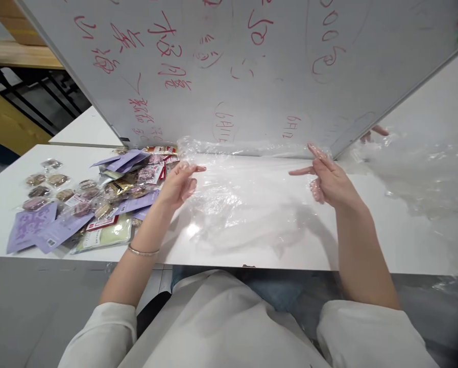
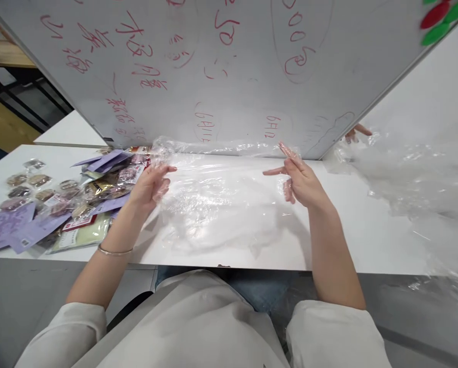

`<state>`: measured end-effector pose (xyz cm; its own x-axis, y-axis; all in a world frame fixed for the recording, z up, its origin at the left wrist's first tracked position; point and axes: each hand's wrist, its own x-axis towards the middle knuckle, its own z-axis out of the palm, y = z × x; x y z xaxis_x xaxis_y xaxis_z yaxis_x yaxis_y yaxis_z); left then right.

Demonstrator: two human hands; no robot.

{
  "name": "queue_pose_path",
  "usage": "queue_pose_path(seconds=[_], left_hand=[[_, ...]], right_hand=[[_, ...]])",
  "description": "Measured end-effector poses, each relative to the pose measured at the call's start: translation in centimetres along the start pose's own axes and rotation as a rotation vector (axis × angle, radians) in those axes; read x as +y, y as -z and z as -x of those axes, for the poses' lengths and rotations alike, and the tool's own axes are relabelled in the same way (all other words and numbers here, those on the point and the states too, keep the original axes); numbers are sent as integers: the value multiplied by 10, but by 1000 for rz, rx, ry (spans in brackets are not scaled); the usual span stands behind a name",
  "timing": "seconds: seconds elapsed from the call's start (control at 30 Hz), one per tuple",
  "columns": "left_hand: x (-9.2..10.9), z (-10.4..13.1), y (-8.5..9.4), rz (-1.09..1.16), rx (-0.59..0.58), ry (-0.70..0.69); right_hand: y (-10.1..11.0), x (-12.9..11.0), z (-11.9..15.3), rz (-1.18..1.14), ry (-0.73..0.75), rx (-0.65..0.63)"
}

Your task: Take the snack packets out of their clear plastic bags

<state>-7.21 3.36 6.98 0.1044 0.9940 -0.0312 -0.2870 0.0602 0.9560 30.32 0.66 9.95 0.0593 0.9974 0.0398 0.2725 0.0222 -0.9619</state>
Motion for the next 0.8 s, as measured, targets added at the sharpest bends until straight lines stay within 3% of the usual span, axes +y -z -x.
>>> queue_pose_path(seconds=[0.13, 0.2, 0.3, 0.33, 0.4, 0.5, 0.6, 0.7, 0.8], left_hand=[[-7, -32, 20, -390, 277, -185], [-13, -33, 26, -704, 390, -291], [-13, -10, 36, -1196, 352, -402], [-10, 2, 40, -1336, 333, -416], [0, 20, 51, -1558, 348, -376], [16, 28, 71, -1737, 393, -165], [22, 10, 84, -1834, 246, -26], [16, -16, 82, -1870, -1, -43], [4, -37, 71, -1921, -62, 16]], right_hand=[[31, 24, -7, 149, -94, 33], [38, 40, -10, 340, -161, 116], [33, 53, -4, 851, -284, 355], [27, 53, 1, 1003, -266, 439], [10, 46, 16, 1182, -94, 571], [-20, 26, 35, 1250, 235, 628], [-47, 23, 37, 1252, 344, 509], [-71, 48, 24, 1198, 269, 144], [-92, 80, 10, 1151, 106, -182]])
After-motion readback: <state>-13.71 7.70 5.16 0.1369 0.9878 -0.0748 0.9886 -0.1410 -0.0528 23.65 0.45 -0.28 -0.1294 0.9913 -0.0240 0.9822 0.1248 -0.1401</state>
